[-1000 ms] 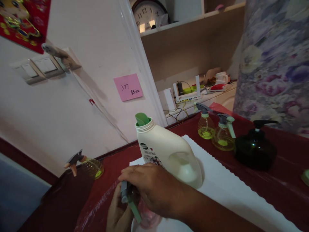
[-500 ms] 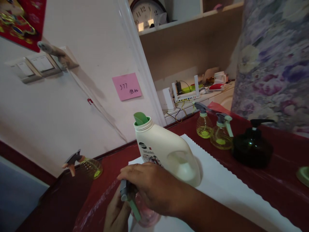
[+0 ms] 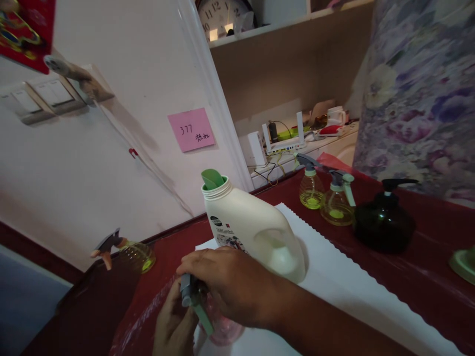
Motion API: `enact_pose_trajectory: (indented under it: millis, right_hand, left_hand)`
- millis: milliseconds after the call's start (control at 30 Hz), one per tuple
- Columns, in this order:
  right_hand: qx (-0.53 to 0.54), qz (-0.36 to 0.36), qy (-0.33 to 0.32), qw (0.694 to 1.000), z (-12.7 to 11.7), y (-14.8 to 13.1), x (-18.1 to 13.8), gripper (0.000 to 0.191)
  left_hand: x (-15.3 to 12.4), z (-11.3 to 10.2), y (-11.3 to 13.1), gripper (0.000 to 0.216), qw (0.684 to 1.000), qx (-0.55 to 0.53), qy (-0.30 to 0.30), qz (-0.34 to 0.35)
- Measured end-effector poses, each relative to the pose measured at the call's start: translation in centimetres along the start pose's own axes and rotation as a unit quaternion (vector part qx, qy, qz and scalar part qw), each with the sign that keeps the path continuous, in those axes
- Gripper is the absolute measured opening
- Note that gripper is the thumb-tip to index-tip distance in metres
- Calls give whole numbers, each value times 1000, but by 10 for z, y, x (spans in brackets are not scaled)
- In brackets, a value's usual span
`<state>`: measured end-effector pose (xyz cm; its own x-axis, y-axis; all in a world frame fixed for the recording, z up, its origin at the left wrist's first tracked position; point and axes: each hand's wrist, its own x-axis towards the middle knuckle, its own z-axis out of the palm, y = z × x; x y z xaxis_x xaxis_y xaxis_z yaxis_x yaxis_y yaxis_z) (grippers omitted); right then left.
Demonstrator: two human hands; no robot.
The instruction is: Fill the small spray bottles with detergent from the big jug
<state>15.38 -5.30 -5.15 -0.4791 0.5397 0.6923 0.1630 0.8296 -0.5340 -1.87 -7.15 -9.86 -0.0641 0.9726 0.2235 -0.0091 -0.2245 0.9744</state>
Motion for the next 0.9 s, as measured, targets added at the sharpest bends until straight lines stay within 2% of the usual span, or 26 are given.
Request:
enact_pose_trajectory:
  millis: [133,233,400,500,600,700,900]
  right_hand:
    - [3,-23,14,1000,2,2,-1,36]
    - [5,-15,4,1000,2,0,0,37]
    - [4,-8,-4,1000,-1,-3,1,33]
    - [4,-4,-5,1000,-1,-2,2,30]
    - [-3,-14,10,1000,1,0,1,32]
    - [-7,-26,21,999,2,2,0,35]
    - [3,3,-9,1000,-1,-2,2,36]
  left_hand:
    - [-3,-5,-11,51,998,-14,32,-52]
    - [-2,-1,-12,57,999,-23,31,-37]
    - [3,8,-1,45,999,11,40,-6]
    - [4,3,2,39,1000,7,10,1]
    - [1,-6,-2,44,1000,2,-7,-17]
    - [-2,-9,-8,49,998,-6,47,-49]
    - [0,8,2,52,999,-6,29,-20]
